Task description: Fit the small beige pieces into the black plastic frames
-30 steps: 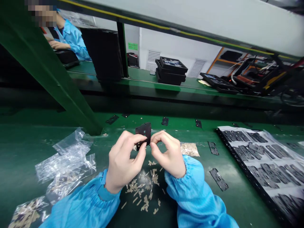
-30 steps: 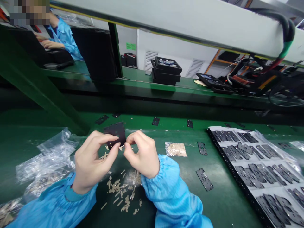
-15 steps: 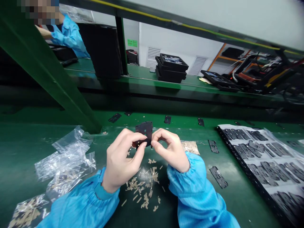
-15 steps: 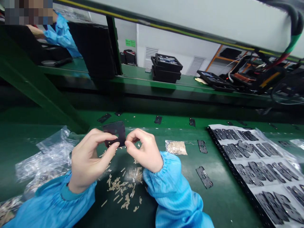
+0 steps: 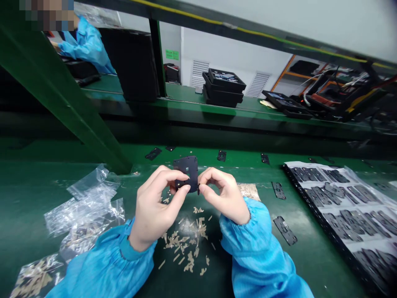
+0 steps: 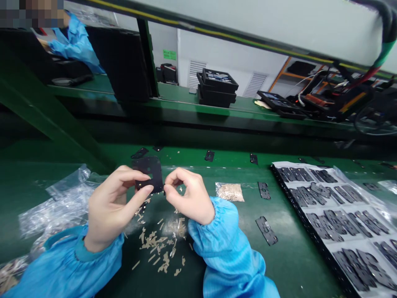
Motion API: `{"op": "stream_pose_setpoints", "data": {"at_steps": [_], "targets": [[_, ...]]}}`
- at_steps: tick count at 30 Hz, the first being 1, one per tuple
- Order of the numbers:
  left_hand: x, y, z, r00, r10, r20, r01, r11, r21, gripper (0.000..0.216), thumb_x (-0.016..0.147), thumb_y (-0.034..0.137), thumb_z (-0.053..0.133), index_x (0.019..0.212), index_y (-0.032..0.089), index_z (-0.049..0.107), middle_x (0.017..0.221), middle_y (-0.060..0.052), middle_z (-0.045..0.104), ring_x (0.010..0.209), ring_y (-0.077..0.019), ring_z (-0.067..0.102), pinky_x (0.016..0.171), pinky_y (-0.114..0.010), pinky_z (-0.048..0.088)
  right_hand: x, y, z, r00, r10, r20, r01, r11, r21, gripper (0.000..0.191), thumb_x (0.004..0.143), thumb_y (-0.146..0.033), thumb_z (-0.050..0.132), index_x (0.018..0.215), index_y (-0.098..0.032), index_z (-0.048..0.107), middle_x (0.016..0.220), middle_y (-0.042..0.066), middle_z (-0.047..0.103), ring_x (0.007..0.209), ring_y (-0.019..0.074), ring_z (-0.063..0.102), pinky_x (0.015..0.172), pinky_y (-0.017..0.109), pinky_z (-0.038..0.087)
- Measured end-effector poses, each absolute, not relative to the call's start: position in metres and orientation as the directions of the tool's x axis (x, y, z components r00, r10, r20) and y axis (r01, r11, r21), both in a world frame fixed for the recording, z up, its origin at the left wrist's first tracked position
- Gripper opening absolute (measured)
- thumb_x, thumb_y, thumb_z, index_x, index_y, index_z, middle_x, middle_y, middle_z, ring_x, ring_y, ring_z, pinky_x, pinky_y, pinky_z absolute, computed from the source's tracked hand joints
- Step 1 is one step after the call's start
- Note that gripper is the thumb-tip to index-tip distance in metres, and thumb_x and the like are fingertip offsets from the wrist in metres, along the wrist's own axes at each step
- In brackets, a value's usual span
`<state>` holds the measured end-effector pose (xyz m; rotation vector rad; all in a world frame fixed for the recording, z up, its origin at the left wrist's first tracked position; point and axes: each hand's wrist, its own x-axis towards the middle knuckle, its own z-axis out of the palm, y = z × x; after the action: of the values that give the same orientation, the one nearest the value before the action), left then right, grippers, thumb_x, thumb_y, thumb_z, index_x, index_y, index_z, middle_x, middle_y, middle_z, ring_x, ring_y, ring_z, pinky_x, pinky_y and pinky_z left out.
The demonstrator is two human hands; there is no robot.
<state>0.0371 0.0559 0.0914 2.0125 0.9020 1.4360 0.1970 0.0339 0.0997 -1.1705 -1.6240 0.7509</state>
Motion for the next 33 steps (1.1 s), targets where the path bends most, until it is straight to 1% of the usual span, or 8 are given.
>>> {"op": "stream_pose_setpoints", "data": {"at_steps": [4,12,17,22,24,29,33], "targets": [[0.037,0.057,0.091,0.214,0.781,0.586,0.204,-0.622,0.756,0.02,0.073,0.008,0.06,0.088,0.021,0.057,0.076,0.001,0.052,0.068,-0.0124,0.051,0.058,-0.026,0.043,0.197,0.034,0.1,-0.074,0.934,0.348,0.337,0.352,-0.873,0.008,0.073,-0.014,0.05,0.066,-0.018,0.05,0.066,0.0,0.054,0.063,0.0123,0.052,0.061,0.026,0.044],[0.037,0.057,0.094,0.22,0.799,0.559,0.178,-0.597,0.783,0.017,0.075,0.009,0.059,0.087,0.021,0.057,0.075,0.001,0.052,0.067,-0.0117,0.05,0.056,-0.024,0.041,0.195,0.03,0.103,-0.057,0.935,0.351,0.345,0.349,-0.871,0.009,0.073,-0.014,0.051,0.065,-0.018,0.049,0.064,0.0,0.054,0.061,0.0118,0.051,0.06,0.025,0.044],[0.037,0.058,0.096,0.224,0.818,0.529,0.11,-0.561,0.821,0.014,0.076,0.01,0.059,0.085,0.021,0.057,0.074,0.001,0.052,0.066,-0.0114,0.05,0.056,-0.023,0.042,0.194,0.028,0.104,-0.071,0.936,0.345,0.332,0.349,-0.876,0.01,0.073,-0.013,0.051,0.065,-0.019,0.049,0.063,-0.001,0.053,0.061,0.0113,0.051,0.059,0.025,0.043],[0.037,0.062,0.092,0.236,0.843,0.483,0.005,-0.498,0.867,0.012,0.074,0.012,0.06,0.083,0.02,0.058,0.076,0.0,0.053,0.069,-0.0126,0.052,0.058,-0.024,0.045,0.195,0.026,0.106,-0.074,0.919,0.387,0.321,0.39,-0.863,0.011,0.073,-0.013,0.053,0.066,-0.019,0.048,0.064,-0.002,0.052,0.061,0.0106,0.05,0.059,0.024,0.043],[0.036,0.064,0.089,0.236,0.845,0.48,-0.042,-0.485,0.874,0.013,0.073,0.012,0.062,0.083,0.021,0.058,0.078,-0.001,0.054,0.071,-0.0131,0.053,0.059,-0.024,0.045,0.195,0.025,0.106,-0.079,0.917,0.392,0.289,0.397,-0.871,0.01,0.074,-0.015,0.055,0.067,-0.019,0.048,0.065,-0.002,0.051,0.062,0.0104,0.05,0.059,0.024,0.043],[0.034,0.069,0.081,0.239,0.844,0.481,-0.11,-0.468,0.877,0.013,0.073,0.016,0.063,0.083,0.022,0.057,0.076,-0.001,0.052,0.071,-0.0136,0.052,0.059,-0.024,0.046,0.197,0.023,0.109,-0.161,0.915,0.37,0.129,0.391,-0.911,0.007,0.078,-0.017,0.053,0.072,-0.017,0.051,0.067,-0.001,0.053,0.062,0.0098,0.05,0.058,0.023,0.044],[0.033,0.07,0.079,0.261,0.849,0.459,-0.086,-0.453,0.887,0.012,0.074,0.023,0.064,0.082,0.021,0.056,0.075,-0.002,0.052,0.069,-0.0142,0.053,0.056,-0.025,0.046,0.197,0.023,0.109,-0.178,0.916,0.359,0.137,0.385,-0.913,0.007,0.079,-0.017,0.053,0.072,-0.018,0.051,0.067,-0.001,0.052,0.06,0.0092,0.05,0.058,0.023,0.044]]}}
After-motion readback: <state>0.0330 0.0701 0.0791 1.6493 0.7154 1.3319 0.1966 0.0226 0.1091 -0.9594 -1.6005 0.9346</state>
